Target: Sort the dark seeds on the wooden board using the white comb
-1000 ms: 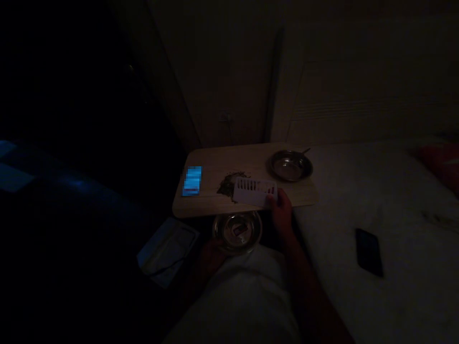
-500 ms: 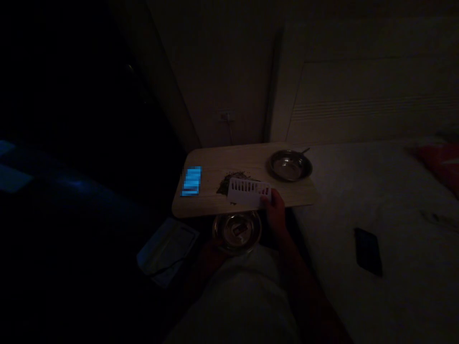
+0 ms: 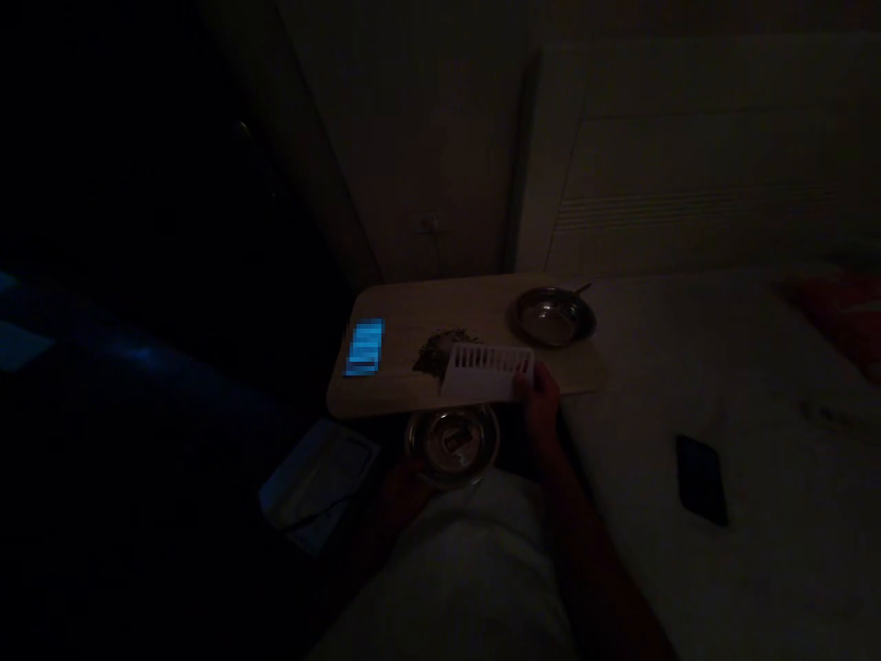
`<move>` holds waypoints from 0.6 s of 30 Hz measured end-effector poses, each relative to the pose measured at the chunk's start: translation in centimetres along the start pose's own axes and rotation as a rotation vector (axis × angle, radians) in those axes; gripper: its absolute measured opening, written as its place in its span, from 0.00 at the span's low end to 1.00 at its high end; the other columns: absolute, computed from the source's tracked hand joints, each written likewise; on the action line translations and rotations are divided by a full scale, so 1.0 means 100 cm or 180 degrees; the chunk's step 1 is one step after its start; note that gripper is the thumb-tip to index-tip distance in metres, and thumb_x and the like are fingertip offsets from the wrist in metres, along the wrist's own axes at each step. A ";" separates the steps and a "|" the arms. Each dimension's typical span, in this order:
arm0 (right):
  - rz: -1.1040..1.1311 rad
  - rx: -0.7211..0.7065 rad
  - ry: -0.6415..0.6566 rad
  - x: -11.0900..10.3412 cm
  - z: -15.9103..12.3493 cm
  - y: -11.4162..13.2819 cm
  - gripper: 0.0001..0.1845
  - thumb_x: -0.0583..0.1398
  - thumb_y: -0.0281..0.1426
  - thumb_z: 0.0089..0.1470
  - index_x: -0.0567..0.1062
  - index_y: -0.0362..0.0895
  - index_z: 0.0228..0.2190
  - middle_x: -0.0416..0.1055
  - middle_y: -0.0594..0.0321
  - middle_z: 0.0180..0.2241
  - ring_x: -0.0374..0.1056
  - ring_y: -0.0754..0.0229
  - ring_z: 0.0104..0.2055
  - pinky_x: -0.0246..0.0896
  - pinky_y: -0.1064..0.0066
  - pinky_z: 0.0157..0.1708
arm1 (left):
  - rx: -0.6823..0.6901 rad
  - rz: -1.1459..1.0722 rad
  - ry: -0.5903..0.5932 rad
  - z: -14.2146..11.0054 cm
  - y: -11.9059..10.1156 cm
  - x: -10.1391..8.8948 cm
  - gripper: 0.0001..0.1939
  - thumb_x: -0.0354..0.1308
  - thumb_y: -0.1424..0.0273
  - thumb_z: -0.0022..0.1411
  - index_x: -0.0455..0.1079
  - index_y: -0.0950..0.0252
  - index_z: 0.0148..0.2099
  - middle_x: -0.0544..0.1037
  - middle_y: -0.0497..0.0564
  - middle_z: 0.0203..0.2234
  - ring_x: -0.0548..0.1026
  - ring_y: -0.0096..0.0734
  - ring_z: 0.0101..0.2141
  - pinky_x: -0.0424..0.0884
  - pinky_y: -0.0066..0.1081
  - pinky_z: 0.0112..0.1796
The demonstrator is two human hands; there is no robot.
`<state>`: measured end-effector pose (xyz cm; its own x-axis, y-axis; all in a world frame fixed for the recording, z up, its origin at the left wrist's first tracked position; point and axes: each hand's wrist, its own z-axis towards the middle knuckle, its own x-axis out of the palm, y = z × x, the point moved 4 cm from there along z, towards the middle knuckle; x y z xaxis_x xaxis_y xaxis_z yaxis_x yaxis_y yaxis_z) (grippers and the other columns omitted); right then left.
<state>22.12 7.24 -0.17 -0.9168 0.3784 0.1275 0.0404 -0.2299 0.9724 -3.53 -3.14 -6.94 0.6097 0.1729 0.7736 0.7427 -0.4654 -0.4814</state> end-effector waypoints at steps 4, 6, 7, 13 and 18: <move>-0.0057 -0.0053 -0.0322 -0.003 0.003 0.009 0.15 0.66 0.40 0.50 0.76 0.47 0.39 0.78 0.61 0.40 0.72 0.53 0.42 0.68 0.59 0.46 | 0.0002 0.0017 -0.0012 0.000 0.001 -0.001 0.22 0.65 0.75 0.50 0.78 0.67 0.49 0.84 0.58 0.49 0.72 0.56 0.60 0.56 0.54 0.66; -0.0067 -0.0058 -0.0261 0.000 0.002 0.012 0.15 0.66 0.40 0.50 0.76 0.46 0.39 0.78 0.60 0.40 0.71 0.53 0.42 0.68 0.59 0.47 | -0.0006 -0.0018 -0.0028 0.000 0.003 -0.002 0.21 0.66 0.74 0.49 0.78 0.66 0.48 0.83 0.58 0.49 0.73 0.57 0.59 0.57 0.56 0.65; -0.0073 -0.0052 -0.0215 0.002 0.002 0.013 0.15 0.66 0.40 0.50 0.76 0.46 0.39 0.78 0.60 0.40 0.71 0.53 0.42 0.68 0.59 0.47 | 0.0030 -0.0010 -0.0072 0.000 0.004 -0.003 0.20 0.66 0.73 0.49 0.78 0.66 0.47 0.84 0.58 0.48 0.73 0.58 0.59 0.57 0.56 0.65; -0.0147 -0.0082 -0.0046 0.011 -0.001 0.014 0.14 0.65 0.40 0.52 0.76 0.46 0.39 0.77 0.61 0.40 0.70 0.54 0.42 0.66 0.60 0.46 | 0.0193 0.0213 -0.0196 -0.002 0.005 -0.008 0.16 0.68 0.74 0.49 0.80 0.65 0.44 0.85 0.59 0.44 0.71 0.59 0.61 0.55 0.54 0.65; -0.0193 -0.0039 -0.0014 0.010 -0.001 0.014 0.15 0.65 0.40 0.51 0.76 0.46 0.39 0.77 0.61 0.40 0.69 0.53 0.43 0.65 0.60 0.47 | 0.0039 0.0028 -0.0058 0.001 0.003 0.000 0.21 0.66 0.74 0.47 0.79 0.66 0.47 0.84 0.58 0.48 0.73 0.59 0.60 0.57 0.55 0.65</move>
<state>21.21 7.18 1.26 -0.9157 0.3959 0.0693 -0.0200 -0.2173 0.9759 -3.23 -3.15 -7.12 0.6210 0.1846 0.7618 0.7406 -0.4564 -0.4932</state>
